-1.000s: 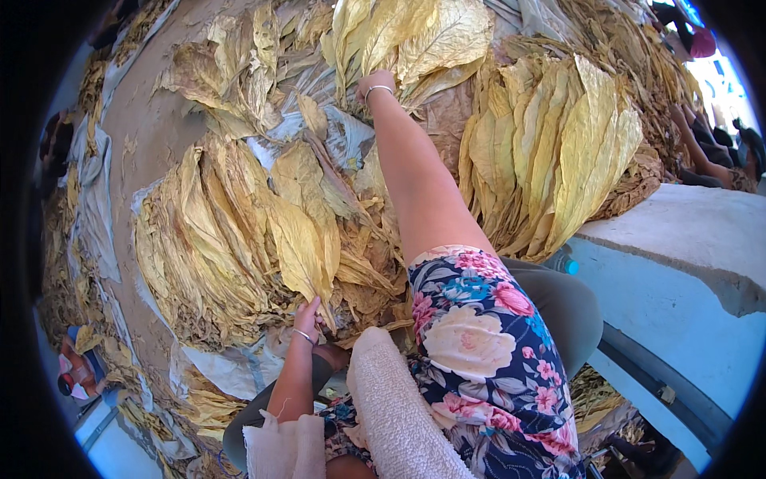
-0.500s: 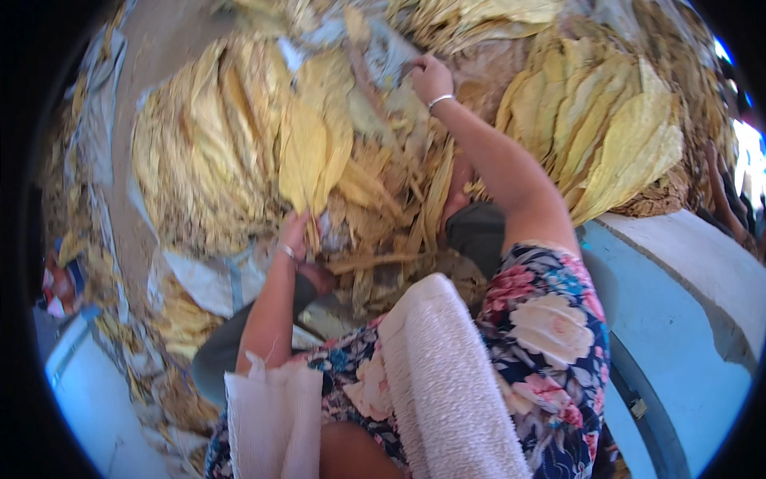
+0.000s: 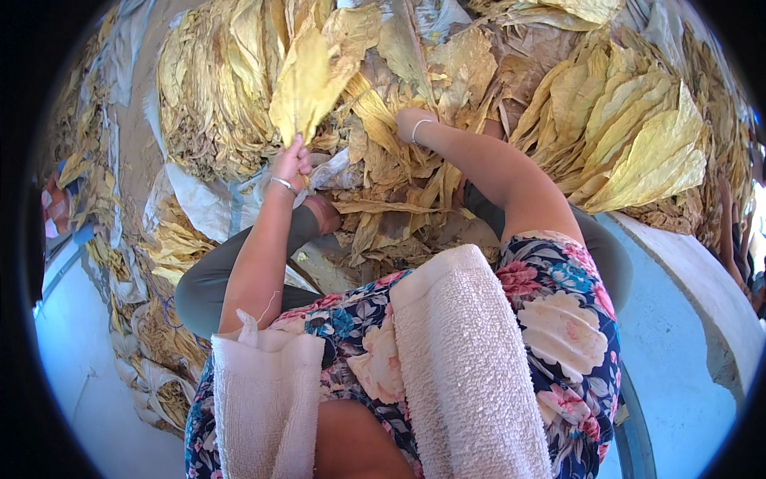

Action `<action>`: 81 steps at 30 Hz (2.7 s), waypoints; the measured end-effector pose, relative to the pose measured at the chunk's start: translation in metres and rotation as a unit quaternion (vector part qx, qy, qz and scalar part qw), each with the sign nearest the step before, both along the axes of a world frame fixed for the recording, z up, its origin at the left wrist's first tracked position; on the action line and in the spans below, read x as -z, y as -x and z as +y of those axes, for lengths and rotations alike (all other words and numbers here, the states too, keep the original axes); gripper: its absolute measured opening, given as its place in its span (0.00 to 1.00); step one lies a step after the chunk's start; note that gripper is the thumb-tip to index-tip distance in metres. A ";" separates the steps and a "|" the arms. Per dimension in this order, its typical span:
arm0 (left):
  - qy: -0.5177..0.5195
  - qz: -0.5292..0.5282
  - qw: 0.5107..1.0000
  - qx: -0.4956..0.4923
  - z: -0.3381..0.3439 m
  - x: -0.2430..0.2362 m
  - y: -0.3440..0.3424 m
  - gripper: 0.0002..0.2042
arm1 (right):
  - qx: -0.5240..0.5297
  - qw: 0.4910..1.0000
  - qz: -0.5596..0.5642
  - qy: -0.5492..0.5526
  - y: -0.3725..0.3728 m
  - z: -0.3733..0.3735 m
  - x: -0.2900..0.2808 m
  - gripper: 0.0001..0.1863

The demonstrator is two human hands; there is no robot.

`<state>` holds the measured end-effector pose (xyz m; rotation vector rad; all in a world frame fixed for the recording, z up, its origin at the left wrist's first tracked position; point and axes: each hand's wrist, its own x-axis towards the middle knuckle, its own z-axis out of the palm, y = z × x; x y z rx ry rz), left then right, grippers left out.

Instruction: The person sits cross-legged on the floor and repeatedly picks up dried yellow leaves, separates them by hand, and places them into piles. The hands manipulate the leaves directly without tools, moving them from one pile to another.

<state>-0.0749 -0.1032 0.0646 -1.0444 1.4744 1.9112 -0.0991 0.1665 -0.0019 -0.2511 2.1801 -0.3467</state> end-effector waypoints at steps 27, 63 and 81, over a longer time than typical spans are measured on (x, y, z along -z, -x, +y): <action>0.279 0.013 0.907 0.314 -0.013 0.010 -0.077 0.08 | 0.471 0.760 -0.278 0.350 -0.076 -0.125 -0.056 0.12; 0.370 0.209 0.651 0.628 -0.052 -0.194 -0.106 0.13 | 0.715 0.285 -0.115 0.628 -0.012 0.012 -0.056 0.19; 0.377 0.170 0.689 0.595 -0.134 -0.265 -0.062 0.09 | 0.703 0.213 -0.102 0.671 0.020 0.021 -0.050 0.08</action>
